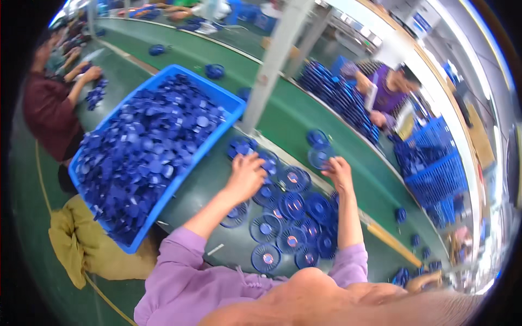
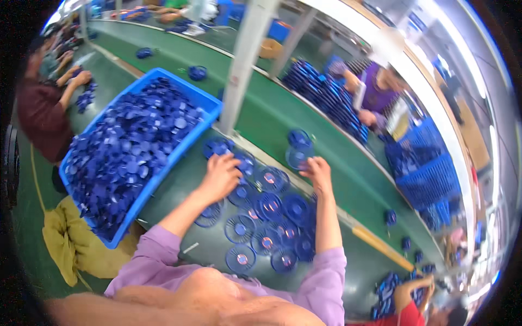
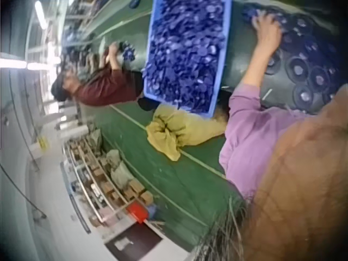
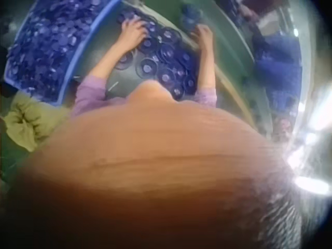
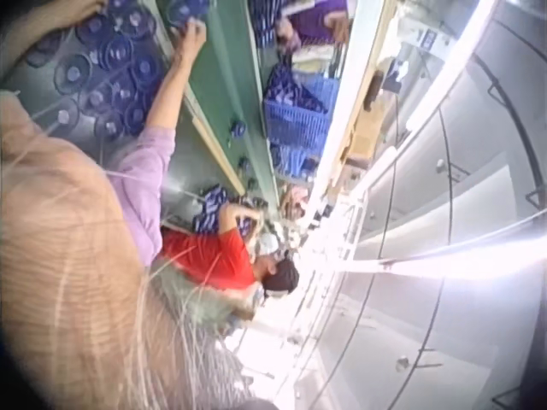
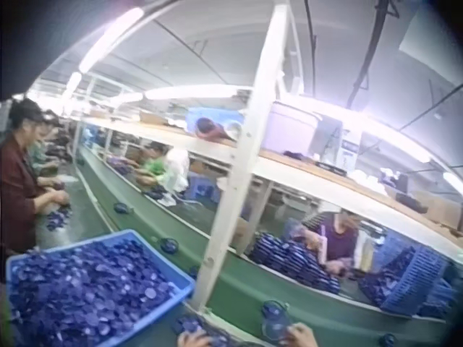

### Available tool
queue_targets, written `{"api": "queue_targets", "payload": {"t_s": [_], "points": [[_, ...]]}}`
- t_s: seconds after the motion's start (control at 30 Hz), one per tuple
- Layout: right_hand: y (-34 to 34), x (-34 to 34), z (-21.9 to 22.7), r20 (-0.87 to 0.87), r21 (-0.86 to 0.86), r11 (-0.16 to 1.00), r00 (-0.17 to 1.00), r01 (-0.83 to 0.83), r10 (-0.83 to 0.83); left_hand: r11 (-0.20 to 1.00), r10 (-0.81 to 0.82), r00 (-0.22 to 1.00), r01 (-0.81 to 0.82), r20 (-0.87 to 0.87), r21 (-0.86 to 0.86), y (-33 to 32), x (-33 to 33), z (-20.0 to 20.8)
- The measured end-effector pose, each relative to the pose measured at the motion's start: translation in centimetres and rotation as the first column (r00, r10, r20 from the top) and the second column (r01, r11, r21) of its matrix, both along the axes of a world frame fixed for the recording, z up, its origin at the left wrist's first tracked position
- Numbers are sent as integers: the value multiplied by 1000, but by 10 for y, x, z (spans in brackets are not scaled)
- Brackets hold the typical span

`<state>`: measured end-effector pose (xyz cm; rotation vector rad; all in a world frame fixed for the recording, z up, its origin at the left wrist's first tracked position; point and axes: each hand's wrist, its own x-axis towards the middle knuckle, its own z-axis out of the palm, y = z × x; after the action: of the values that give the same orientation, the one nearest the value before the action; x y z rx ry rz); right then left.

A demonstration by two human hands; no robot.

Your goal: The person assembles portable fans by fitting fan grilles onto fan bodies by hand, then places the assembled fans onto the conveyor belt.

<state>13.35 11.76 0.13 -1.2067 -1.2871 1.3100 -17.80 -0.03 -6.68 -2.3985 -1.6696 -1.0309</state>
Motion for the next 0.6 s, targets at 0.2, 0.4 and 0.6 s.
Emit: {"api": "queue_targets", "payload": {"t_s": [0.2, 0.4, 0.6], "points": [[82, 12, -52, -36, -26, 953, 952, 303, -304, 990, -137, 975, 140, 176, -4, -10, 14, 3], [133, 6, -65, 359, 250, 897, 826, 364, -435, 990, -131, 962, 138, 241, -13, -11, 9, 4], [142, 30, -73, 265, 194, 817, 773, 543, -577, 984, -163, 940, 178, 300, -23, -13, 2, 15]]}}
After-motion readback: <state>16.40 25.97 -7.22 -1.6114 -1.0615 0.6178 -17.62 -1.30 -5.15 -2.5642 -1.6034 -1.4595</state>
